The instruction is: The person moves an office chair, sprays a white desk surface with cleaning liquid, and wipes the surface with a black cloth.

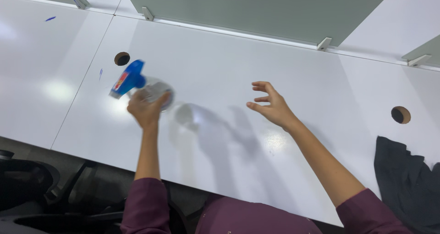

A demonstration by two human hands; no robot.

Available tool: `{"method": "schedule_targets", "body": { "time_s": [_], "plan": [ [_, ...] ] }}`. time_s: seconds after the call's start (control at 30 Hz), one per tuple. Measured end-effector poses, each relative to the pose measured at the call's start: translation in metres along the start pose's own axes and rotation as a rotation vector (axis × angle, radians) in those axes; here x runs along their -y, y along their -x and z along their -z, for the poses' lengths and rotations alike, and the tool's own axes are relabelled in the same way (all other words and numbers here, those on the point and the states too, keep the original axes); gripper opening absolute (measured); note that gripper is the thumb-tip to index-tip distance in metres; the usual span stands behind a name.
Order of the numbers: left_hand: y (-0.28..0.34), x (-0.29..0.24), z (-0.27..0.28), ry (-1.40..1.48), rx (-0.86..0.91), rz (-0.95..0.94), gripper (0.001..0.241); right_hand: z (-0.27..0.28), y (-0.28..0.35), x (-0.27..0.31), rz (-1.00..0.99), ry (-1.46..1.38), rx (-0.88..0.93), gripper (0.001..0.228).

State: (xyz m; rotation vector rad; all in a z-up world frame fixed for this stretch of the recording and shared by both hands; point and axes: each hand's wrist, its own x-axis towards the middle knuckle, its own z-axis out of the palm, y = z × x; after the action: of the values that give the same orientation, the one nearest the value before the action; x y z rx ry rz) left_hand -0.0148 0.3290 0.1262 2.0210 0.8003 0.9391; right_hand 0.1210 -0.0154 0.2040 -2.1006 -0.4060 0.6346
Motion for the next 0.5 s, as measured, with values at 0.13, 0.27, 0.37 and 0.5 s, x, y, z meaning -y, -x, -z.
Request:
{"method": "schedule_targets", "body": {
  "time_s": [0.13,0.27,0.37,0.5],
  "plan": [
    [-0.022,0.046,0.027,-0.217,-0.102,0.030,0.053,0.008,-0.004,-0.014,-0.094,0.003,-0.057,0.069],
    [-0.031,0.080,0.041,-0.227,-0.140,0.086,0.056,0.009,-0.010,-0.017,-0.167,-0.057,-0.087,0.069],
    [-0.034,0.101,0.045,-0.209,-0.180,0.175,0.057,0.002,-0.013,-0.017,-0.180,-0.033,-0.077,0.067],
    [-0.038,0.120,0.044,-0.177,-0.220,0.208,0.055,-0.011,-0.020,-0.011,-0.182,-0.034,-0.063,0.067]
  ]
}}
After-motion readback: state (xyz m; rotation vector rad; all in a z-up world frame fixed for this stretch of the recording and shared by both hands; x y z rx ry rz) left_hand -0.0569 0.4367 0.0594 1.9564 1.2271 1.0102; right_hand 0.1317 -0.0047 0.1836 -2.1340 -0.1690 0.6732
